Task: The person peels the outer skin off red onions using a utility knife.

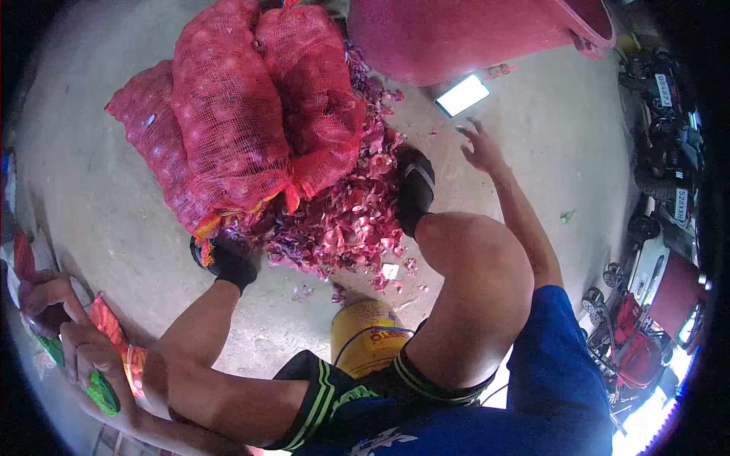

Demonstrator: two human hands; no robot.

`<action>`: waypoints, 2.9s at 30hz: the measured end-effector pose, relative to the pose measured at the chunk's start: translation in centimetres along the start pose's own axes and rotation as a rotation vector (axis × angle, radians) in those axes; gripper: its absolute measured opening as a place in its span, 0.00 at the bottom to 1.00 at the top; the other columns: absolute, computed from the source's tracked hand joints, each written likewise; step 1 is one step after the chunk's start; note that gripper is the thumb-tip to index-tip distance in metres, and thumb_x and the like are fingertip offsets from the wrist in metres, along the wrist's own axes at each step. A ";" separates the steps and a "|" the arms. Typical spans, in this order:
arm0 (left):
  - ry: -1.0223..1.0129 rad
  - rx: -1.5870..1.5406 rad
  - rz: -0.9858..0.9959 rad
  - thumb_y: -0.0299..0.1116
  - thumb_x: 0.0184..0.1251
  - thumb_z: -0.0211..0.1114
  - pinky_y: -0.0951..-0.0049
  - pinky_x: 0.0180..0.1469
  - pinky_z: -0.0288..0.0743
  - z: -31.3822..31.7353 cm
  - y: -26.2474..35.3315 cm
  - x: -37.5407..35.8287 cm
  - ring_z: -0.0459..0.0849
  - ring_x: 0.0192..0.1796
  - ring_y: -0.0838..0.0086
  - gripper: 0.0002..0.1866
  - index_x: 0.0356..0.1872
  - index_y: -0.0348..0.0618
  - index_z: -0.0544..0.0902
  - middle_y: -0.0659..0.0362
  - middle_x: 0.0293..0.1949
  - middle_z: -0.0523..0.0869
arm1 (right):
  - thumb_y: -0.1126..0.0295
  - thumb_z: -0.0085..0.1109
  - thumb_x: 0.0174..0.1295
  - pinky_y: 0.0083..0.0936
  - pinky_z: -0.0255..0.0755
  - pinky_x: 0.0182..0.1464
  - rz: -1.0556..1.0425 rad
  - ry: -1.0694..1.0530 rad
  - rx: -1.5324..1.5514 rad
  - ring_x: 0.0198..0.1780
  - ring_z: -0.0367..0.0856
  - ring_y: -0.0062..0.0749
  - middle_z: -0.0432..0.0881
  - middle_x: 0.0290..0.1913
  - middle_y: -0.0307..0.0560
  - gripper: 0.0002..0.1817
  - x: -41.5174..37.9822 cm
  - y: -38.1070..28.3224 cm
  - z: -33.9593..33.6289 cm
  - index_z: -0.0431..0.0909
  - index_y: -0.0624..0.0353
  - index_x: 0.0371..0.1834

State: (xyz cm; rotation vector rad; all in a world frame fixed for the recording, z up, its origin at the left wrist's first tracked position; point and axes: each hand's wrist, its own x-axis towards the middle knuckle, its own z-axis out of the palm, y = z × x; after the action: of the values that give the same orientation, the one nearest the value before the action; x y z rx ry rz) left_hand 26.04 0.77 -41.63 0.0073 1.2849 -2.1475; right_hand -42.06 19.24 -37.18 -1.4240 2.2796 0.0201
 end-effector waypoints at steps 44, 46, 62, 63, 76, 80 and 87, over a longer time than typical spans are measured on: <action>0.613 1.592 0.488 0.58 0.76 0.57 0.49 0.81 0.60 1.2 -3.3 1.2 0.67 0.81 0.55 0.39 0.83 0.56 0.62 0.57 0.81 0.69 | 0.68 0.69 0.66 0.54 0.85 0.59 0.072 0.107 -0.147 0.59 0.88 0.62 0.41 0.91 0.51 0.42 1.8 -0.7 -4.7 0.66 0.31 0.84; 0.588 1.527 0.468 0.58 0.77 0.55 0.49 0.80 0.62 1.0 -2.8 0.9 0.68 0.80 0.55 0.37 0.82 0.57 0.63 0.58 0.81 0.70 | 0.68 0.69 0.66 0.54 0.85 0.59 0.058 0.120 -0.145 0.59 0.88 0.62 0.41 0.91 0.50 0.42 1.8 -0.7 -4.8 0.66 0.32 0.84; 0.594 1.322 0.442 0.65 0.83 0.39 0.45 0.78 0.70 0.8 -2.7 1.7 0.71 0.80 0.54 0.35 0.82 0.63 0.65 0.59 0.80 0.72 | 0.68 0.70 0.64 0.52 0.86 0.58 0.092 0.098 -0.164 0.59 0.88 0.60 0.41 0.91 0.48 0.43 2.3 -1.3 -5.3 0.66 0.34 0.84; 0.603 1.343 0.421 0.65 0.83 0.35 0.41 0.80 0.66 0.6 -2.0 1.5 0.67 0.82 0.53 0.36 0.84 0.63 0.62 0.59 0.82 0.70 | 0.68 0.70 0.64 0.52 0.86 0.58 0.084 0.099 -0.166 0.59 0.88 0.61 0.41 0.91 0.48 0.43 2.3 -1.2 -5.2 0.66 0.34 0.84; 0.583 1.443 0.418 0.67 0.82 0.36 0.46 0.82 0.63 0.0 0.1 0.8 0.62 0.85 0.55 0.39 0.86 0.61 0.60 0.59 0.84 0.65 | 0.68 0.71 0.64 0.53 0.87 0.56 0.076 0.097 -0.164 0.58 0.88 0.62 0.42 0.91 0.49 0.43 2.5 -0.5 -4.5 0.66 0.32 0.84; 0.551 1.257 0.427 0.69 0.81 0.38 0.43 0.77 0.71 0.6 -2.3 1.8 0.69 0.81 0.52 0.38 0.84 0.65 0.64 0.59 0.83 0.68 | 0.68 0.71 0.64 0.52 0.87 0.56 0.066 0.096 -0.162 0.57 0.89 0.61 0.41 0.91 0.49 0.45 2.4 -0.6 -4.7 0.64 0.31 0.85; 0.568 1.390 0.526 0.70 0.79 0.41 0.50 0.76 0.74 1.7 -6.5 2.7 0.72 0.78 0.55 0.40 0.82 0.58 0.65 0.57 0.80 0.71 | 0.68 0.71 0.65 0.54 0.85 0.57 0.071 0.092 -0.172 0.61 0.86 0.65 0.41 0.91 0.51 0.44 2.6 -0.4 -4.6 0.64 0.34 0.85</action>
State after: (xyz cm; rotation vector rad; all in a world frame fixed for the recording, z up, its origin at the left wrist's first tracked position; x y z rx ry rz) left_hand 21.05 0.14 -36.43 1.3920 -0.2341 -2.1365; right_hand -44.37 15.72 -33.91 -1.4545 2.4546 0.1805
